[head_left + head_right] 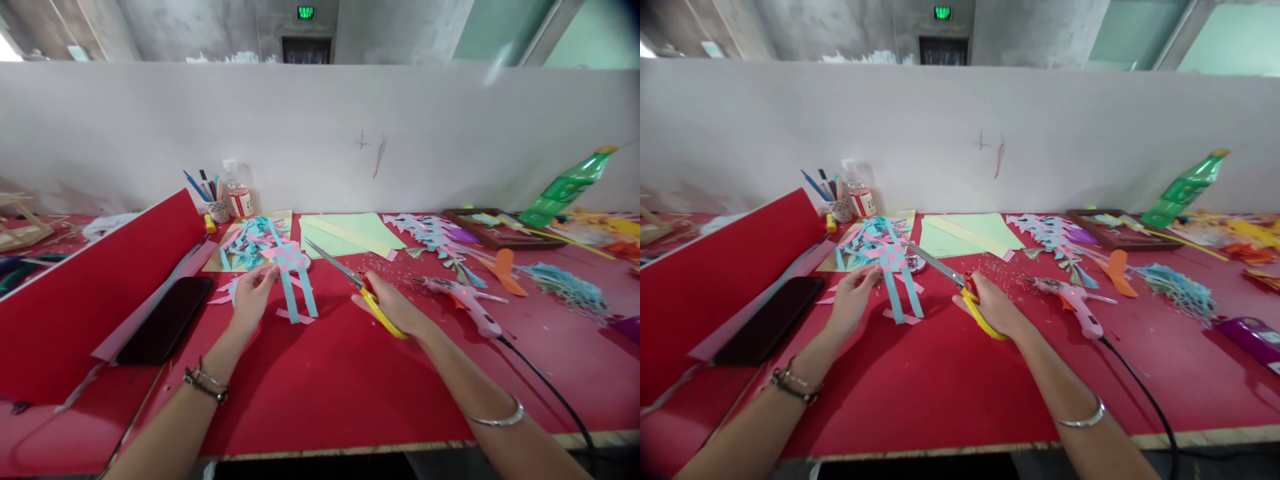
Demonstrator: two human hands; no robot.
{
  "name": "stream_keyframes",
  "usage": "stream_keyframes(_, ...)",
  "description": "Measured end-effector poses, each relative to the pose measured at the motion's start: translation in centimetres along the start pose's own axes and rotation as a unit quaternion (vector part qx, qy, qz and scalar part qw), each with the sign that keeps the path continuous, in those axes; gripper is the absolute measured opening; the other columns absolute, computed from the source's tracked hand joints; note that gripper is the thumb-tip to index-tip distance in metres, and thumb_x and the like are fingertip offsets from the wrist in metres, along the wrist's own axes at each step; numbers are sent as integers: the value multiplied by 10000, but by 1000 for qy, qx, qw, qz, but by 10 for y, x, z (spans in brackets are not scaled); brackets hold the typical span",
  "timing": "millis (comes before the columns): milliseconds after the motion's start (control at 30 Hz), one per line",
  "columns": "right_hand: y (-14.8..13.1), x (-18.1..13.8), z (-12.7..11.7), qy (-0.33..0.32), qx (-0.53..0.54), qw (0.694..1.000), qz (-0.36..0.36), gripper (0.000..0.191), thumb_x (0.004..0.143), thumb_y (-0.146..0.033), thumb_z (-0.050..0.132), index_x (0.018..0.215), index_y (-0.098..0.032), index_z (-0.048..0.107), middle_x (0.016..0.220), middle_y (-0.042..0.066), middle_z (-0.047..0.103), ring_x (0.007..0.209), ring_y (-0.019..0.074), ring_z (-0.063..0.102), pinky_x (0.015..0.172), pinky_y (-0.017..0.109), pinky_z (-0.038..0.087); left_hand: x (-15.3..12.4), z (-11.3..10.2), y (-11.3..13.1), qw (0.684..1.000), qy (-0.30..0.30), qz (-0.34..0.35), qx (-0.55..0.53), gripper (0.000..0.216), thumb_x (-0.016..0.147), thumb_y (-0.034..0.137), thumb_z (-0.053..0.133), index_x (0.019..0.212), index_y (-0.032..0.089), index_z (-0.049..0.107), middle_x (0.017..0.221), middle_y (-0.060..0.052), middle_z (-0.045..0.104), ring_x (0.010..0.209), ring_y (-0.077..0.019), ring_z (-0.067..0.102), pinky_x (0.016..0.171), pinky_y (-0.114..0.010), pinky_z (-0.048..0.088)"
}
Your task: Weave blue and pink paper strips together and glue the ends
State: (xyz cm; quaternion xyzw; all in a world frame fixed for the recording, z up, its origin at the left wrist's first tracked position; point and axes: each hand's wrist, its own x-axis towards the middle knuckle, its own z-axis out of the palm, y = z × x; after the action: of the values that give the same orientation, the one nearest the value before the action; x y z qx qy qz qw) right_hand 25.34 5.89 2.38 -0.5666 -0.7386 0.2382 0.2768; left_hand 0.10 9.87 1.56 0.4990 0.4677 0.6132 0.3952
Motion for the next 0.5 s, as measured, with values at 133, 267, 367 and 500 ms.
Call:
stream_keyframes(133,0,0,-2,-23,-81,996,-2,249,732,-435,498,752,-209,395,643,-29,483,554,116,445,520,226,296,7,-10,0,998,40,40,-10,196,660,350,630,731,171,663,677,3,634,633,-131,564,652,-238,435)
stream_keyframes(267,-3,0,-5,-25,-137,990,-19,264,713,-451,520,733,-195,464,657,1,527,577,125,463,523,223,271,9,-14,0,997,63,36,-33,227,644,361,647,751,162,657,663,11,620,620,-121,555,657,-240,440)
stream_keyframes(367,-7,-1,-6,-29,-145,989,-23,272,710,-459,519,726,-190,479,654,4,536,568,119,455,515,218,258,10,-13,-2,996,65,22,-55,246,628,364,661,766,160,656,670,11,623,616,-117,561,651,-239,448)
stream_keyframes(500,-11,-2,-7,-33,-152,988,-12,291,705,-479,520,706,-192,474,654,6,545,560,116,455,508,216,248,10,-12,-4,994,69,13,-79,245,618,366,669,755,165,650,678,17,620,615,-107,564,653,-236,461)
